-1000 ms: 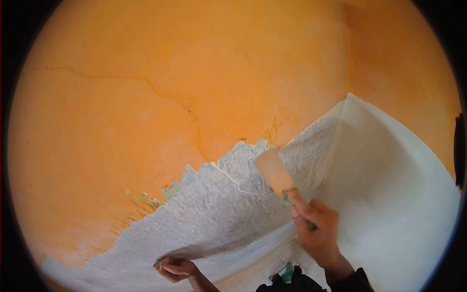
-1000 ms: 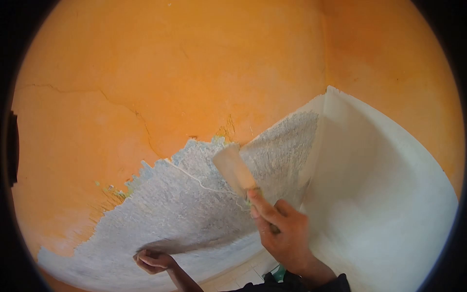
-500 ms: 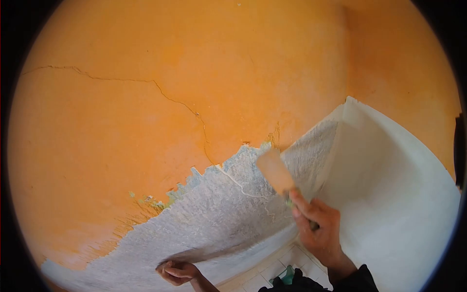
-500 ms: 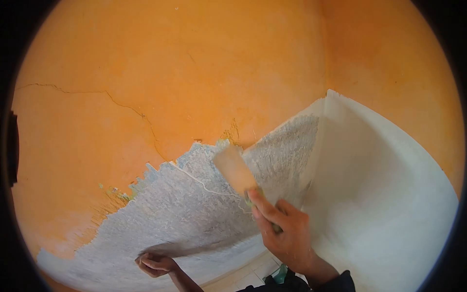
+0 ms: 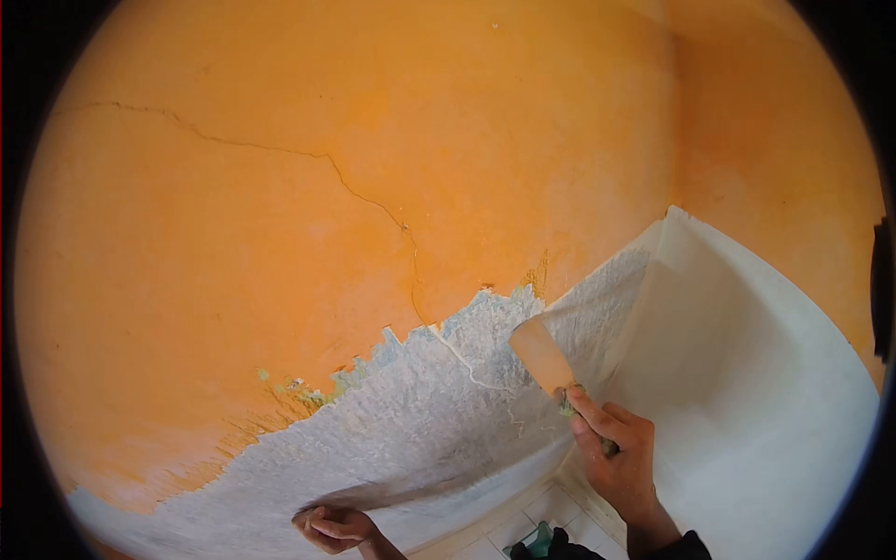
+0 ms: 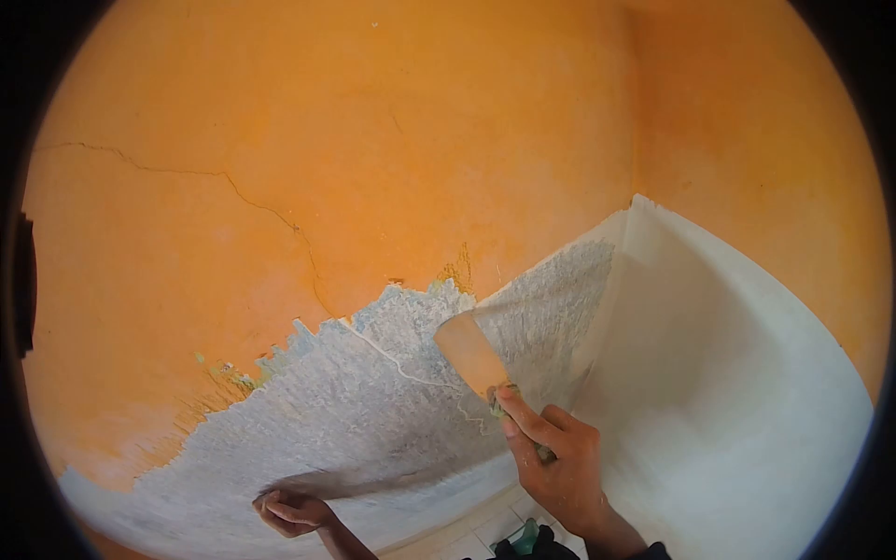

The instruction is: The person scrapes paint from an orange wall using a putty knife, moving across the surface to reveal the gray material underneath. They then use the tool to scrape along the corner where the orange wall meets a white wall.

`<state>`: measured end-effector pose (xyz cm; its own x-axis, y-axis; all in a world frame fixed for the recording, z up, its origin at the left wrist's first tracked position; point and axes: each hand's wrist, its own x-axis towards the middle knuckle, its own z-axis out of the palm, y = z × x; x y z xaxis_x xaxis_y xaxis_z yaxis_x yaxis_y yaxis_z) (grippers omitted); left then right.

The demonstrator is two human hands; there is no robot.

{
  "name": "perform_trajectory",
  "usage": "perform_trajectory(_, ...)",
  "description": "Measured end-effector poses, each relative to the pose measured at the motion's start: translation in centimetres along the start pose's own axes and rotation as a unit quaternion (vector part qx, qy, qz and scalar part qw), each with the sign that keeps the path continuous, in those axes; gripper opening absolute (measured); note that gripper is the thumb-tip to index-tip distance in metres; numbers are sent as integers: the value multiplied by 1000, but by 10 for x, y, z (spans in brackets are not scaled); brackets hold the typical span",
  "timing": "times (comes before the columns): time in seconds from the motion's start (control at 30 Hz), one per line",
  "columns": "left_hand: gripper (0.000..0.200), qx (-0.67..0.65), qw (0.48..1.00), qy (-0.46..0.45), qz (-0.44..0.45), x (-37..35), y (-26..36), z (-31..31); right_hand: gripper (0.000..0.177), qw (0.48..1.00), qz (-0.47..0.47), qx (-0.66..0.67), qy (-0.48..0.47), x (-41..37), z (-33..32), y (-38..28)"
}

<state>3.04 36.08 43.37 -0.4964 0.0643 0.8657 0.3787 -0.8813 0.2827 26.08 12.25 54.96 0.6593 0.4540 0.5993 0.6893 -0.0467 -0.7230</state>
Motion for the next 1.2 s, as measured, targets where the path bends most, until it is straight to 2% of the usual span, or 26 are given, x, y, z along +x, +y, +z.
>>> perform_trajectory(0.13,26,32,999,-12,-25,-6,-2,-6,39,1000,-13,-20,19,13,-14,-13)
perform_trajectory(0.23,26,-2,1000,-2,-8,-6,-8,-5,39,1000,1,-17,-9,-5,2,-1)
perform_trajectory(0.33,25,19,1000,-4,-11,-5,-1,-3,38,998,-33,-29,38,15,1,-12)
perform_trajectory(0.43,26,-13,1000,8,25,0,-4,2,39,998,-38,-52,-21,-2,-2,-1)
perform_trajectory(0.53,26,22,1000,11,-20,-7,0,0,40,998,-44,-41,6,5,-1,-8)
perform_trajectory(0.6,25,17,999,8,-50,-6,3,-1,40,998,-45,-42,-8,4,-3,-8)
perform_trajectory(0.7,26,-12,1000,23,-11,-4,-3,0,41,998,-41,-48,10,1,6,-9)
perform_trajectory(0.77,26,5,999,25,-32,-8,1,-2,41,997,-40,-63,3,0,3,-9)
perform_trajectory(0.93,26,10,1000,12,-18,-8,-8,-6,43,999,-29,-44,-5,-6,7,-8)
perform_trajectory(1.03,26,17,1000,14,-20,-12,-8,-11,44,996,-61,-60,23,10,3,-14)
perform_trajectory(1.13,26,-1,999,30,-11,-8,-11,1,43,999,-34,-25,-19,-7,8,-4)
perform_trajectory(1.2,25,17,1000,20,-4,-5,-2,-1,42,999,-42,-22,5,7,3,-12)
